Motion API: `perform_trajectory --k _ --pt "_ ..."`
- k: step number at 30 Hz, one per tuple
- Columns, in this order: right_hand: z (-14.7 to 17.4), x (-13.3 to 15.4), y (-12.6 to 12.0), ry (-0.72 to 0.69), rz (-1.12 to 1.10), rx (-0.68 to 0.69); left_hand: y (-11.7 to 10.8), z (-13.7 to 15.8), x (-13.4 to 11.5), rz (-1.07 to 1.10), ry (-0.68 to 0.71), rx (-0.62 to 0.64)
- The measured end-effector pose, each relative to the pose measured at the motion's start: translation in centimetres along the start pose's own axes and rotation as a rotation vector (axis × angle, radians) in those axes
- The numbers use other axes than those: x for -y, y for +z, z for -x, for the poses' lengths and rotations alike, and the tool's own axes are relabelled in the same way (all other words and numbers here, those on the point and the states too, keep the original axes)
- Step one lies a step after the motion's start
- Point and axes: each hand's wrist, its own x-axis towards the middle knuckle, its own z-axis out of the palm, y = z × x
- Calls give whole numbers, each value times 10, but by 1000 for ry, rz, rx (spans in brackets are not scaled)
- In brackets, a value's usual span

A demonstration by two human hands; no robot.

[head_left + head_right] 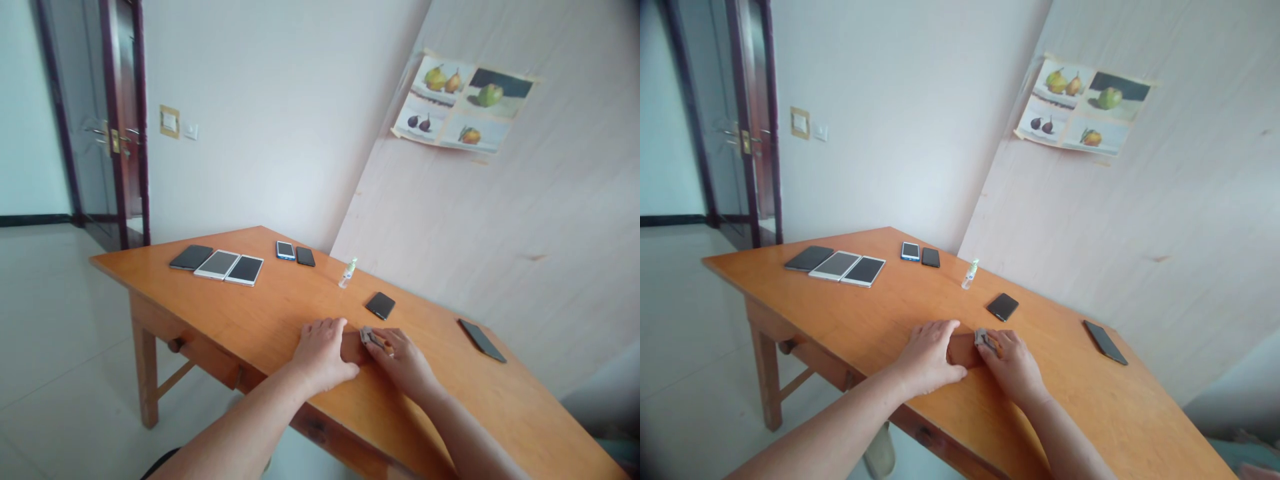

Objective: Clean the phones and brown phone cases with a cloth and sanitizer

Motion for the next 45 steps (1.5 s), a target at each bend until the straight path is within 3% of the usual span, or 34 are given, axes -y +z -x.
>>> perform_trajectory --k 8,14,20,25,28,34,37,41,45 --pt "-3 13 -8 133 -215 89 -1 -2 4 -23 -6 60" --pt "-5 4 -7 175 -189 123 -5 -3 12 -13 1 116" --pt "-10 13 8 106 -48 -37 -3 1 7 -31 9 74" --pt "4 45 14 -78 -55 55 -6 4 4 -23 -3 51" --pt "10 45 13 -151 -28 94 -7 4 4 -10 6 39" --pt "-3 16 1 20 137 -18 -6 3 5 -16 14 39" --pt "-2 29 8 -5 123 -3 -5 3 6 -11 15 35" --pt "4 57 20 -174 12 127 -3 3 7 -19 15 15" --pt "-7 44 14 -46 80 99 -3 3 8 -10 28 14"
